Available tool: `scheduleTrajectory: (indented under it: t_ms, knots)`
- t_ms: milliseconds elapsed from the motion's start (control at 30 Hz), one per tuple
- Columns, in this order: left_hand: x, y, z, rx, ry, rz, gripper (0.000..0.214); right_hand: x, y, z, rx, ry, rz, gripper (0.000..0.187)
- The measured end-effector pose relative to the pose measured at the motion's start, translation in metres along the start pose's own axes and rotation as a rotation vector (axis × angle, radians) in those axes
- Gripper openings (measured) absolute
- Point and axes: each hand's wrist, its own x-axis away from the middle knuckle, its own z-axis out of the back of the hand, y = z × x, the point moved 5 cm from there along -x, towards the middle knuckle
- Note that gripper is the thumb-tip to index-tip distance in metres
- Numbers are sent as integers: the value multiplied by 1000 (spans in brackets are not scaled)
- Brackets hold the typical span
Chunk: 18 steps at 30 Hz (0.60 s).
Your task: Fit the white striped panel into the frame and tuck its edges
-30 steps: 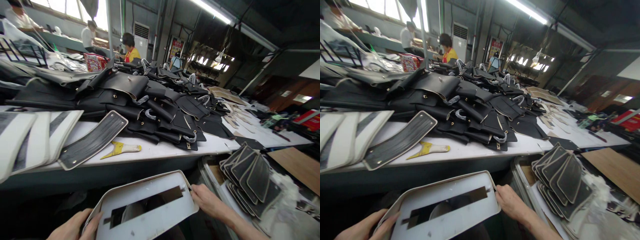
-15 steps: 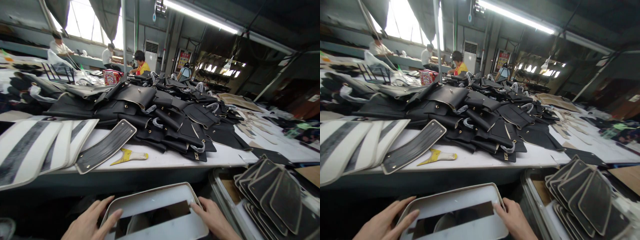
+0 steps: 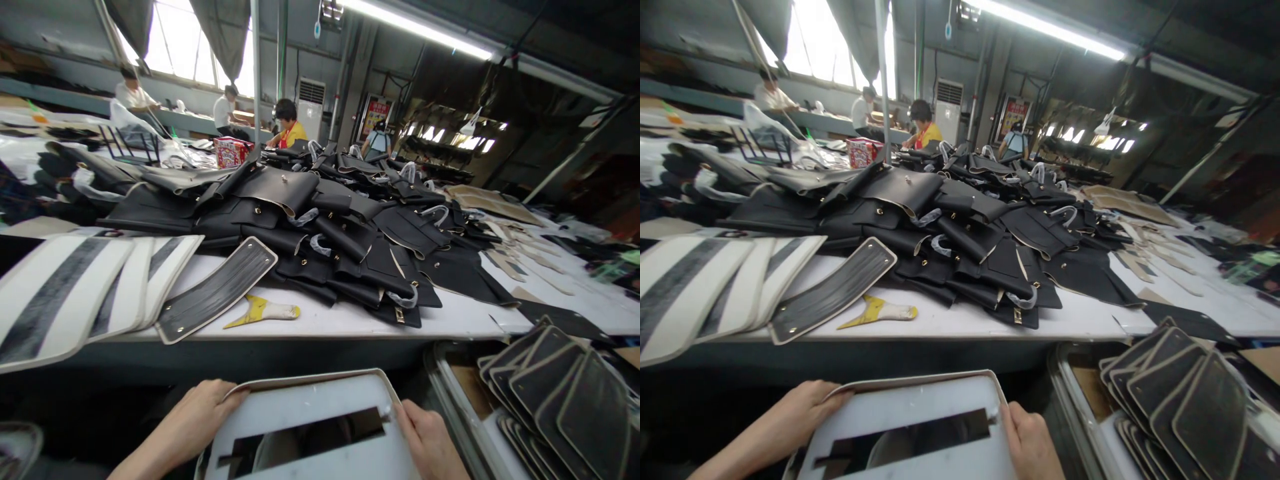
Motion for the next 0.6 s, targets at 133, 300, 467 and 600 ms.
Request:
scheduleTrajectory:
  t_ms: [133, 300, 467, 600]
  knots:
    - [-2, -4, -5, 61, -12, -22, 44, 3, -2, 1, 58, 50, 106, 46]
    - [1, -5, -3, 71, -21, -20, 45, 9, -6, 0, 97, 63, 182, 42]
    - [21, -10, -4, 70, -26, -15, 50, 13, -8, 0, 52, 2, 53, 41]
    - [48, -20, -15, -5, 6, 105, 53, 11, -7, 4, -44, -50, -138, 39]
